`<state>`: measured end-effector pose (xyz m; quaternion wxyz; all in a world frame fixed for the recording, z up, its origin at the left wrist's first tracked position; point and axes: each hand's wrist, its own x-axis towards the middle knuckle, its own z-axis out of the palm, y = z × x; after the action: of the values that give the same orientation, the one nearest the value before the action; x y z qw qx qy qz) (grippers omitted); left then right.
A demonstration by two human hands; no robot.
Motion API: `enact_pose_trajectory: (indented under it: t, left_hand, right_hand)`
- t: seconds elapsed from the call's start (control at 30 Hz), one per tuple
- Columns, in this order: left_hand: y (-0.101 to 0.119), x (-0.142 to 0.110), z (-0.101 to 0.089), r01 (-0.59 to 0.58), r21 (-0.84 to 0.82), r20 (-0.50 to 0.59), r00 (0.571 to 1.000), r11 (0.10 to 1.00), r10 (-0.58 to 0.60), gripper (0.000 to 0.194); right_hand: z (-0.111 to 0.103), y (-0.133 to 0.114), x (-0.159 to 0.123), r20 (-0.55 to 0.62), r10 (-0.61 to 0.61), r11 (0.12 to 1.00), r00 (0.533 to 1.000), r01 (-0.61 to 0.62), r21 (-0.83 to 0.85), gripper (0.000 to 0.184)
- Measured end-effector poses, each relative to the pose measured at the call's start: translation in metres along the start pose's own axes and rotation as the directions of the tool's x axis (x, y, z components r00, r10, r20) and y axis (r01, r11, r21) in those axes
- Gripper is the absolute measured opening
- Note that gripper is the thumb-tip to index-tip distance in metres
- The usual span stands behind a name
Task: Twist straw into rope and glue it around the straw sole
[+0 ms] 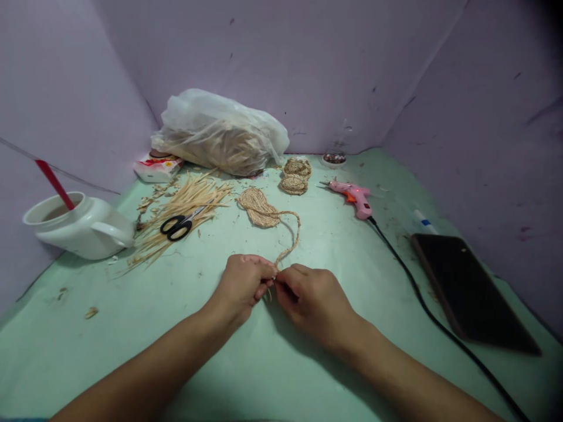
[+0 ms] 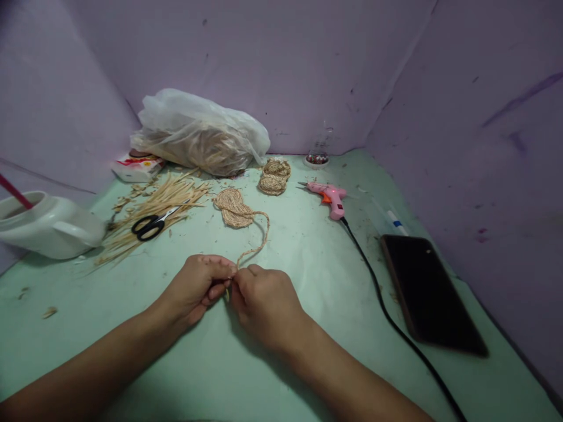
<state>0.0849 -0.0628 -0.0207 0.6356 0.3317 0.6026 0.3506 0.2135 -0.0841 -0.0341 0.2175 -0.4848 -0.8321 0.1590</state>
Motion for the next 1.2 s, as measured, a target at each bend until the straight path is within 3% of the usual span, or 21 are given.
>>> enact_pose_trajectory:
  t: [0.1,0.17,0.23,0.3,0.33,0.4,0.47,0.57,0.7,0.83,1.03,1.2]
  left_hand:
    - [0.0,-0.001,0.0,0.005,0.014,0.026,1.0,1.0,-0.005,0.003]
    - [0.001,-0.002,0.0,0.004,0.031,0.042,0.999,1.0,-0.006,0.004]
    - [0.001,-0.002,-0.001,-0.006,0.049,0.055,0.998,0.999,0.003,0.004]
    - [0.001,-0.002,-0.003,-0.017,0.068,0.067,0.998,0.998,0.013,0.004]
    - [0.001,-0.002,-0.004,-0.021,0.075,0.072,0.997,0.997,0.015,0.005]
    - [0.0,-0.001,-0.006,-0.021,0.085,0.079,0.997,0.996,0.014,0.006]
    - [-0.001,-0.001,-0.006,-0.018,0.084,0.078,0.997,0.996,0.012,0.007]
    - [-0.001,-0.001,-0.005,-0.027,0.087,0.087,0.996,0.996,0.019,0.007]
    - [0.0,-0.002,-0.004,-0.044,0.159,0.085,0.996,0.986,0.031,0.002]
    - [0.001,-0.002,-0.006,-0.075,0.257,0.066,0.996,0.964,0.059,0.003]
    - [0.002,0.0,-0.01,-0.098,0.365,0.041,0.995,0.926,0.089,0.005]
    - [0.001,-0.01,-0.007,-0.244,0.497,0.031,0.964,0.833,0.264,0.01]
  right_hand:
    - [-0.004,-0.002,-0.002,0.052,-0.084,0.993,0.995,0.079,0.093,0.02]
    - [-0.01,-0.004,-0.001,0.028,-0.067,0.973,0.997,0.059,0.221,0.017]
    - [-0.018,-0.002,0.003,-0.083,0.12,0.931,0.989,-0.083,0.357,0.016]
    - [-0.026,0.004,0.009,-0.139,0.391,0.814,0.91,-0.272,0.513,0.016]
    - [-0.028,0.007,0.012,-0.112,0.503,0.729,0.857,-0.352,0.587,0.017]
    - [-0.03,0.014,0.017,0.004,0.61,0.576,0.792,-0.447,0.684,0.017]
    - [-0.028,0.018,0.019,0.167,0.6,0.466,0.782,-0.512,0.722,0.015]
    - [-0.02,0.015,0.019,0.394,0.49,0.332,0.778,-0.584,0.74,0.015]
    - [-0.013,0.006,0.016,0.508,0.386,0.205,0.77,-0.609,0.766,0.015]
    - [-0.011,0.004,0.017,0.511,0.462,0.167,0.725,-0.637,0.753,0.01]
    - [-0.01,0.003,0.018,0.443,0.5,0.169,0.745,-0.585,0.793,0.012]
    - [-0.004,0.003,0.016,0.367,0.581,0.107,0.726,-0.516,0.85,0.011]
